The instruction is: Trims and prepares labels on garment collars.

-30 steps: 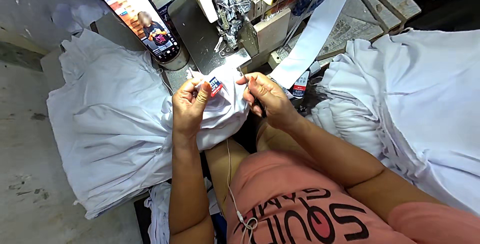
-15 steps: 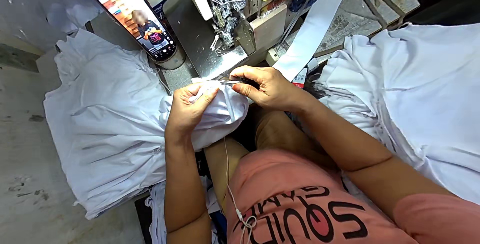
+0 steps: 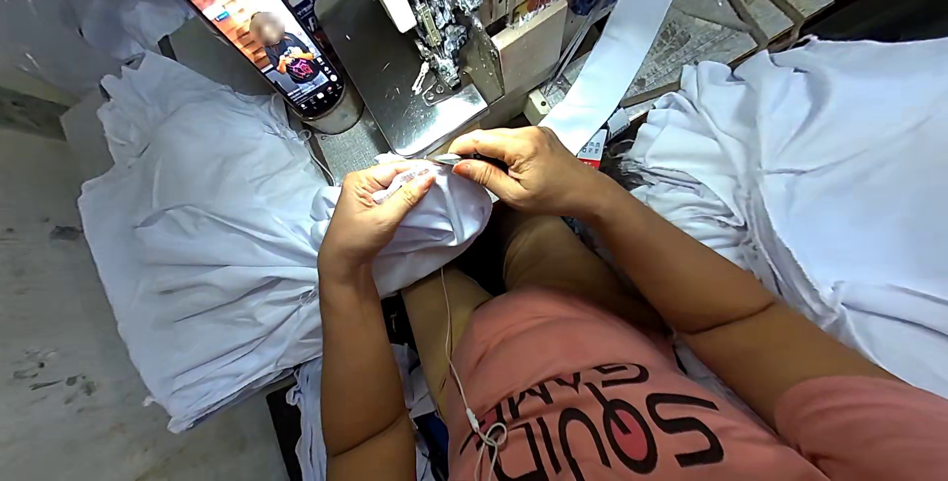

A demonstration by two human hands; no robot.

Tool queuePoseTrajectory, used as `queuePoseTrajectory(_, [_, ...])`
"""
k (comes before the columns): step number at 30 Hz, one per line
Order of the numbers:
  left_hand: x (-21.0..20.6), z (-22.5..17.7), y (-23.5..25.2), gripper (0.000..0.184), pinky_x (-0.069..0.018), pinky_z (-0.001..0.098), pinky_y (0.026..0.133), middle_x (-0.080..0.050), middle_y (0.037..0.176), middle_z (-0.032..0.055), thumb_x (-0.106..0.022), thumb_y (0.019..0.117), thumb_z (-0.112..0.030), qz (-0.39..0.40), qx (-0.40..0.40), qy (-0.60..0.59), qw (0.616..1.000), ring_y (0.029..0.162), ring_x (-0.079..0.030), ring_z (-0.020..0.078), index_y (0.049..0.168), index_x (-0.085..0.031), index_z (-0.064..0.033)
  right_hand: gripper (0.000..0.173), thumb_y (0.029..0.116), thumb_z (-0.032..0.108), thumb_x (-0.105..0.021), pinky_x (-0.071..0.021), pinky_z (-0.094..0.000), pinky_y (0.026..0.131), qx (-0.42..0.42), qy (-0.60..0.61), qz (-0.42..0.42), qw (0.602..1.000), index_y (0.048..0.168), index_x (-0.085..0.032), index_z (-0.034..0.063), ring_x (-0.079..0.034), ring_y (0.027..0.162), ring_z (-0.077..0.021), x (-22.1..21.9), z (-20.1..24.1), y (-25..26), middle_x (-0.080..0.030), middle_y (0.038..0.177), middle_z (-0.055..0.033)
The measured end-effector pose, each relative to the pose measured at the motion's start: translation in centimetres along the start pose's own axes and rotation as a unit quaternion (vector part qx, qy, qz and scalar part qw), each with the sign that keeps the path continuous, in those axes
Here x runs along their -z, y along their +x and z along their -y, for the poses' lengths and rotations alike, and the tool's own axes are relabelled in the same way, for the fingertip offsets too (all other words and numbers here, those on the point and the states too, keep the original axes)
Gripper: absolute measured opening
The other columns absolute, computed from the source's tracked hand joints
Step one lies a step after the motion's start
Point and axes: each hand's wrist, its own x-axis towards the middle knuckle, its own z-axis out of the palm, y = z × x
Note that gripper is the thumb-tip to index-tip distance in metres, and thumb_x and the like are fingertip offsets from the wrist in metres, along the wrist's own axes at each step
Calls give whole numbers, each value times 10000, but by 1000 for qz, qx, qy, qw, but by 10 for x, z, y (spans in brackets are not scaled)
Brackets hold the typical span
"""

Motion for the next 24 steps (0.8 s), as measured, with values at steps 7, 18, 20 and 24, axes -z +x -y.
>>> queuePoseTrajectory(7, [7,-2,-12,164,-535,115,681,-682,874,-143,-700,890,-127,26,-13,71,997,748,-622,-75,1050,-699,-93,338,1068,183,-485,-462,-187,581,-169,147,-316,922,1303,-496,-59,-493,624,12,23,-26,-4,-547,819,40])
queuePoseTrajectory(18, [4,-11,-31,152,-507,117,763,-699,892,-3,-659,949,-147,-7,-52,268,962,801,-615,-61,980,-727,-15,480,998,174,-613,-472,-390,1047,-92,-78,-300,946,1333,-484,-144,-568,1259,-276,29,-4,-6,-584,1318,-273])
queuePoseTrajectory(20, [3,-22,-32,157,-515,142,797,-701,890,14,-658,957,-143,5,-94,270,958,824,-627,-38,975,-720,0,530,953,172,-675,-485,-363,1059,-12,84,-146,986,1349,-487,-125,-586,1255,-222,2,24,-7,-605,1330,-225])
queuePoseTrajectory(24, [18,-64,-56,284,-520,325,712,-715,868,83,-710,932,-301,-31,-104,431,896,766,-642,132,975,-745,-22,128,947,59,-654,-528,-167,671,91,242,39,965,959,-708,-56,-631,736,-24,-13,44,0,-694,832,-73])
